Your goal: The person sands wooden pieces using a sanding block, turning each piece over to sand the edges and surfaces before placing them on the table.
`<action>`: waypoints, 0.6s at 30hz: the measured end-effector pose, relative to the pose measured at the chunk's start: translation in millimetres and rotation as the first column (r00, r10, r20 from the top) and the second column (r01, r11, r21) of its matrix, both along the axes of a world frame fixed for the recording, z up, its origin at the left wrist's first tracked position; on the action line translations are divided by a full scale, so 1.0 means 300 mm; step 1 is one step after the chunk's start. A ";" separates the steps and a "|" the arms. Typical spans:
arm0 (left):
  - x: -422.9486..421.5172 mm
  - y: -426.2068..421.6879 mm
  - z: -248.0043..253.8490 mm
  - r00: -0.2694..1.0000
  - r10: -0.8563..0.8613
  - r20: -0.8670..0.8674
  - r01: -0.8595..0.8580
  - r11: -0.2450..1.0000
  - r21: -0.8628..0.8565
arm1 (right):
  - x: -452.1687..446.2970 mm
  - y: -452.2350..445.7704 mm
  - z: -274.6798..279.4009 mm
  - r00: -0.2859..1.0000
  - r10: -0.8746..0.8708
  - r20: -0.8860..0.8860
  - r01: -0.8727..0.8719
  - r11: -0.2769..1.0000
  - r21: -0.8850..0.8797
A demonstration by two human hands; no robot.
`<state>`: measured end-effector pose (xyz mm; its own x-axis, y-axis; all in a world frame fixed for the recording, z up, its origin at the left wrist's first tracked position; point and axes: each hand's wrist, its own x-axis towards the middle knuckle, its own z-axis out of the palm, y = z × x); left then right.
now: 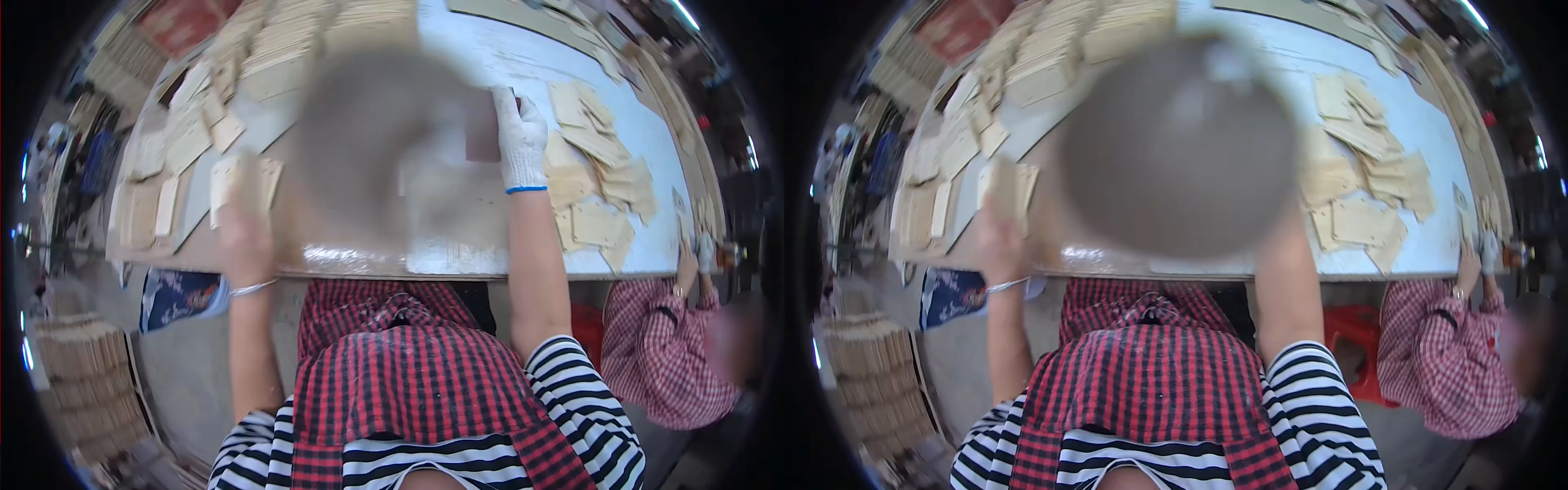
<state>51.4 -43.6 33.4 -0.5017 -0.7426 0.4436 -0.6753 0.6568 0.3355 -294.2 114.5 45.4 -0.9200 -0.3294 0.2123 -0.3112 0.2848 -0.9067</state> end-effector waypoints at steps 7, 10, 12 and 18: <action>0.132 -0.132 0.002 0.990 0.124 -0.061 -0.129 0.989 -0.079 | -0.139 0.134 -0.068 0.940 0.003 0.341 0.228 0.739 -0.634; 0.085 -0.139 0.024 0.941 0.324 0.099 -0.332 0.940 0.078 | -0.149 0.153 -0.109 0.596 -0.331 -0.731 0.424 0.904 -0.064; -0.012 -0.104 0.074 0.915 0.365 0.172 -0.338 0.926 -0.170 | -0.135 0.213 -0.057 0.889 -0.281 -0.361 0.107 0.895 -0.433; -0.631 0.277 0.072 0.762 -0.640 -0.100 0.647 0.758 0.081 | -0.181 0.271 0.063 0.943 0.048 0.331 0.285 0.404 -0.869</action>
